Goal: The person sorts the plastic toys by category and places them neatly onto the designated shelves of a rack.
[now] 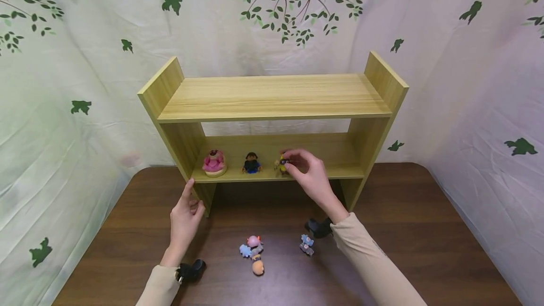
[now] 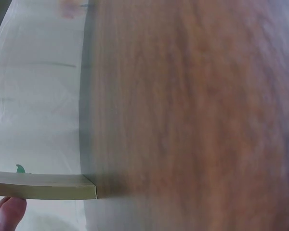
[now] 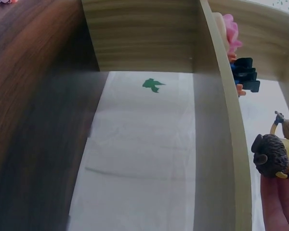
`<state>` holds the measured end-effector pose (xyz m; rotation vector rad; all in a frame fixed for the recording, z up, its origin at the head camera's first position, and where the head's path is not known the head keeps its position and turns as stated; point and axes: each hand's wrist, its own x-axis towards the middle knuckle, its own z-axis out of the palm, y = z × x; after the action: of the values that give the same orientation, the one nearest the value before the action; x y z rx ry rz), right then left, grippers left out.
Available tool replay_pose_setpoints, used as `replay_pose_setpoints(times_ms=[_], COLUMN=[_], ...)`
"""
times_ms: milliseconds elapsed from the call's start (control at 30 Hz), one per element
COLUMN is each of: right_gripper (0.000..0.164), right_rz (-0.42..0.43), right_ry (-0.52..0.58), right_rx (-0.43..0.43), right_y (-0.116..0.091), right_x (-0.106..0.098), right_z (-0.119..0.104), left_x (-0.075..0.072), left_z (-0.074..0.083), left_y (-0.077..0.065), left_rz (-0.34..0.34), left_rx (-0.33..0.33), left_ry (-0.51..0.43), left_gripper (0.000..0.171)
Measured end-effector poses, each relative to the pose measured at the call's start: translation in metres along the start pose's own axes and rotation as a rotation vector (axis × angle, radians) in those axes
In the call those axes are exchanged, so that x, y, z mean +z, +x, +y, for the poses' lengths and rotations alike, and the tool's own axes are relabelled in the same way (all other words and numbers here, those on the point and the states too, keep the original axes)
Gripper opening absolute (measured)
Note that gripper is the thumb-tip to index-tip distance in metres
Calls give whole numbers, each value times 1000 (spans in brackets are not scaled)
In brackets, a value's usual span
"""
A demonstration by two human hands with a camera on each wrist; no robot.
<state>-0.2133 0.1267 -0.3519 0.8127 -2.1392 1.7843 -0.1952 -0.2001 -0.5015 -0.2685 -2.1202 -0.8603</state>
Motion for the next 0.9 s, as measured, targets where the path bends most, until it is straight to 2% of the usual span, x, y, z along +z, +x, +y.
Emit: replay_pose_setpoints(times_ms=[500,900], right_gripper=[29,29], right_rz=[21,5], right_ry=[-43,-16], right_rx=[-33,-34], right_y=[9,13], right_x=[1,3], right_z=[9,13], left_x=[0,0], left_z=[0,-2], left_y=[-1,-1], left_rz=[-1,-6], left_rx=[6,4], left_ry=[3,11], left_gripper=[79,80])
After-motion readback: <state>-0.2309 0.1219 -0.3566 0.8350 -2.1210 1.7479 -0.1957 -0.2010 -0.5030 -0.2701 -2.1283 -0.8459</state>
